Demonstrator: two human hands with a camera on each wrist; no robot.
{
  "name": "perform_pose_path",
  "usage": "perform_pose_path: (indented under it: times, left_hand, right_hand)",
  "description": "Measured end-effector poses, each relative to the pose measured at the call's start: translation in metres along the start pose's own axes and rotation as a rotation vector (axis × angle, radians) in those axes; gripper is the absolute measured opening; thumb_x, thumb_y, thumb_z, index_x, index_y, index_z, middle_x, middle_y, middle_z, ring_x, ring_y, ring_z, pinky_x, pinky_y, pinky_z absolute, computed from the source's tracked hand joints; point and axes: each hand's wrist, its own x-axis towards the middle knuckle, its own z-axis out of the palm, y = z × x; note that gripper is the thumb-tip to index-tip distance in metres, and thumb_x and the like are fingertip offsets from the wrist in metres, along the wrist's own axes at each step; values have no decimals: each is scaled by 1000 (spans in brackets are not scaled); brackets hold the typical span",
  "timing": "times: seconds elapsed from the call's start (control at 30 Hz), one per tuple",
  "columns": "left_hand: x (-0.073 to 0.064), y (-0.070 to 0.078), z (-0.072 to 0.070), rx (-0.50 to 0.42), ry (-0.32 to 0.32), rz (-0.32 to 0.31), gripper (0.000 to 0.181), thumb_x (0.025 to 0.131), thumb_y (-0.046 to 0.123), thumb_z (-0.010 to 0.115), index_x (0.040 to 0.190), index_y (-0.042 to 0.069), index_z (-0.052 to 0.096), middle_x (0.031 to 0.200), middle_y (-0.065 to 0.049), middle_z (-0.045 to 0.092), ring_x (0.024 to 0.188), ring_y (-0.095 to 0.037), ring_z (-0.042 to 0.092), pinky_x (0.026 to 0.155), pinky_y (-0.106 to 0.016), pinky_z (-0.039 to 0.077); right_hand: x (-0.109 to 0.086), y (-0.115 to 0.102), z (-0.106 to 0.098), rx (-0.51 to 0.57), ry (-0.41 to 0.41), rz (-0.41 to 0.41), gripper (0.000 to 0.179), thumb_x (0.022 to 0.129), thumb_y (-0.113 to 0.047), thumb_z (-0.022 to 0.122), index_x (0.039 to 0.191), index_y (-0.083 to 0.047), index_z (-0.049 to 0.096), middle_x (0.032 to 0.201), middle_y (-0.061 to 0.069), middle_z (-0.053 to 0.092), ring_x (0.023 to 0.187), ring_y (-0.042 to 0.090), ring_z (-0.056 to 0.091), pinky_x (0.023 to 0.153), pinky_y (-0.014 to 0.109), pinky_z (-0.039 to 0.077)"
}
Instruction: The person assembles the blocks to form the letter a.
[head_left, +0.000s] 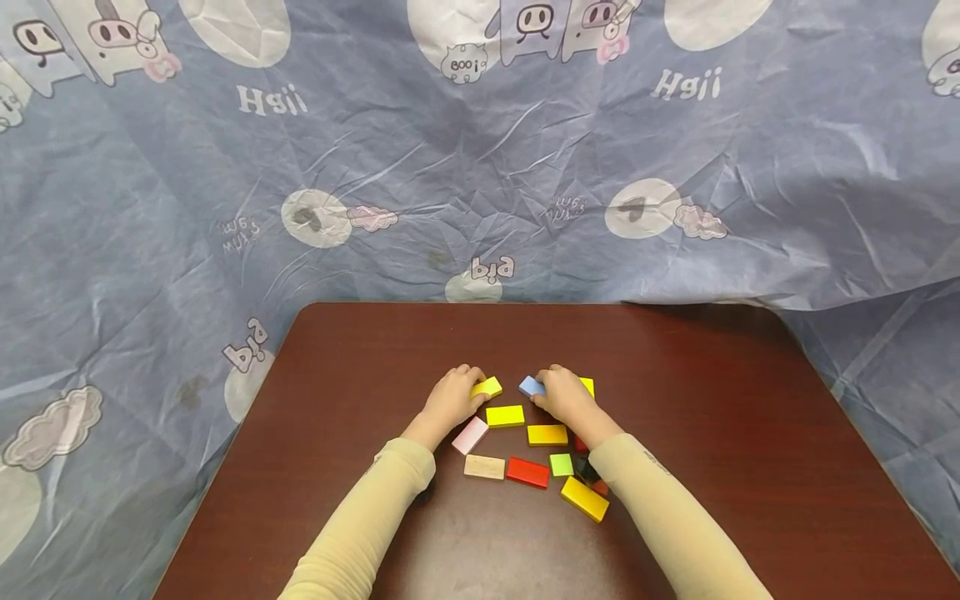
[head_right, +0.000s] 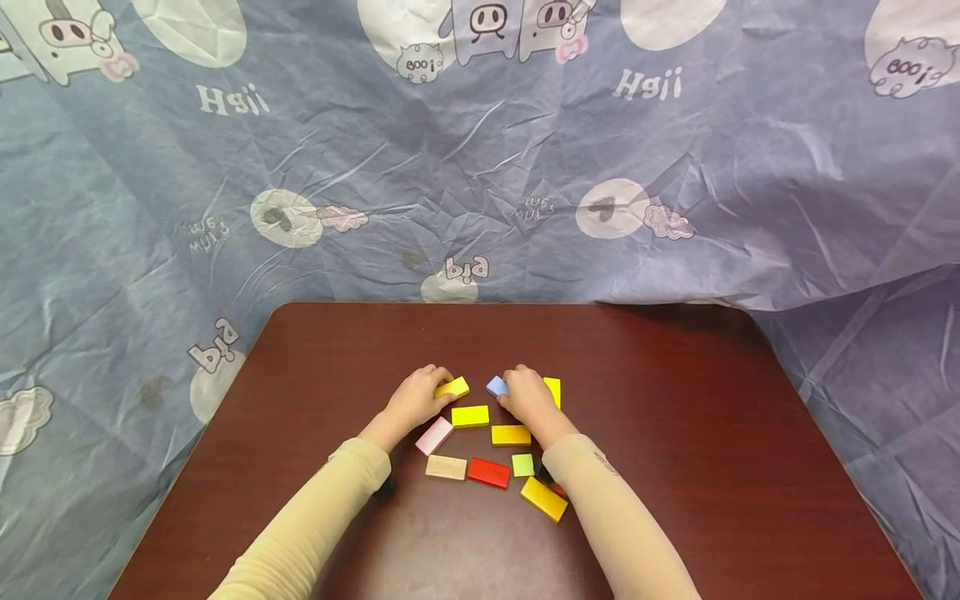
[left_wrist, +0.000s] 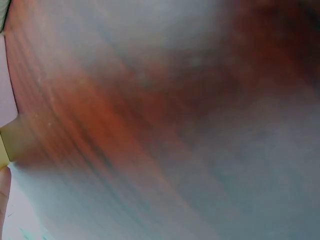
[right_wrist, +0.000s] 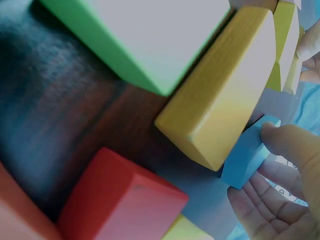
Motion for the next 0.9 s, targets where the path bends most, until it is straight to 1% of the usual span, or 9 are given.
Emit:
perform_pose_path:
  times: [0.2, 0.37, 0.5, 0.6, 0.7, 0.8, 0.9]
  left_hand:
    - [6, 0, 2, -4, 32, -14, 27, 87, 23, 77, 108, 8, 69, 99, -7, 66, 88, -24, 65, 83, -38, 54]
    - [10, 0, 7, 9, 66, -37, 27, 85, 25, 78, 105, 9, 71, 95, -6, 67, 82, -22, 65, 78, -37, 54]
    - [11, 1, 10, 0, 94, -60, 28, 85, 26, 78, 106, 9, 72, 95, -8, 67, 84, -24, 66, 79, -38, 55]
    - [12, 1, 11, 1, 111, -58, 28, 85, 26, 78, 107, 9, 72, 96, -9, 68, 88, -27, 68, 80, -40, 55]
    - [15, 0, 10, 2, 100, -48, 28, 87, 24, 76, 110, 9, 71, 99, -9, 68, 91, -28, 68, 83, -40, 55]
    - [19, -1, 8, -6, 72, -29, 30, 88, 21, 75, 115, 9, 70, 104, -9, 68, 95, -28, 67, 86, -39, 54]
    - [24, -2, 6, -30, 57, -13, 31, 88, 18, 74, 117, 8, 70, 106, -10, 67, 96, -28, 67, 87, -39, 55]
  right_hand:
    - [7, 1, 1, -3, 8, -5, 34, 86, -17, 77, 111, 4, 70, 104, 18, 65, 84, 27, 61, 80, 38, 55]
    - [12, 0, 3, 3, 9, 4, 34, 86, -18, 77, 113, 2, 70, 105, 17, 65, 85, 26, 61, 81, 38, 55]
    - [17, -3, 6, 1, 3, 7, 34, 87, -18, 76, 115, 1, 70, 104, 16, 64, 84, 26, 62, 82, 38, 55]
    - [21, -6, 8, -3, -1, 15, 34, 87, -18, 75, 116, 0, 69, 104, 16, 63, 85, 27, 62, 81, 38, 55]
    - [23, -8, 9, -12, -1, 23, 34, 88, -18, 75, 117, -1, 69, 104, 16, 63, 87, 27, 62, 81, 38, 55]
    - [25, -8, 8, -20, 12, 31, 34, 88, -18, 74, 118, -1, 69, 106, 15, 63, 89, 27, 63, 81, 38, 55]
    - [27, -7, 6, -14, 24, 44, 35, 89, -16, 74, 120, -1, 68, 107, 15, 62, 91, 27, 63, 82, 37, 56]
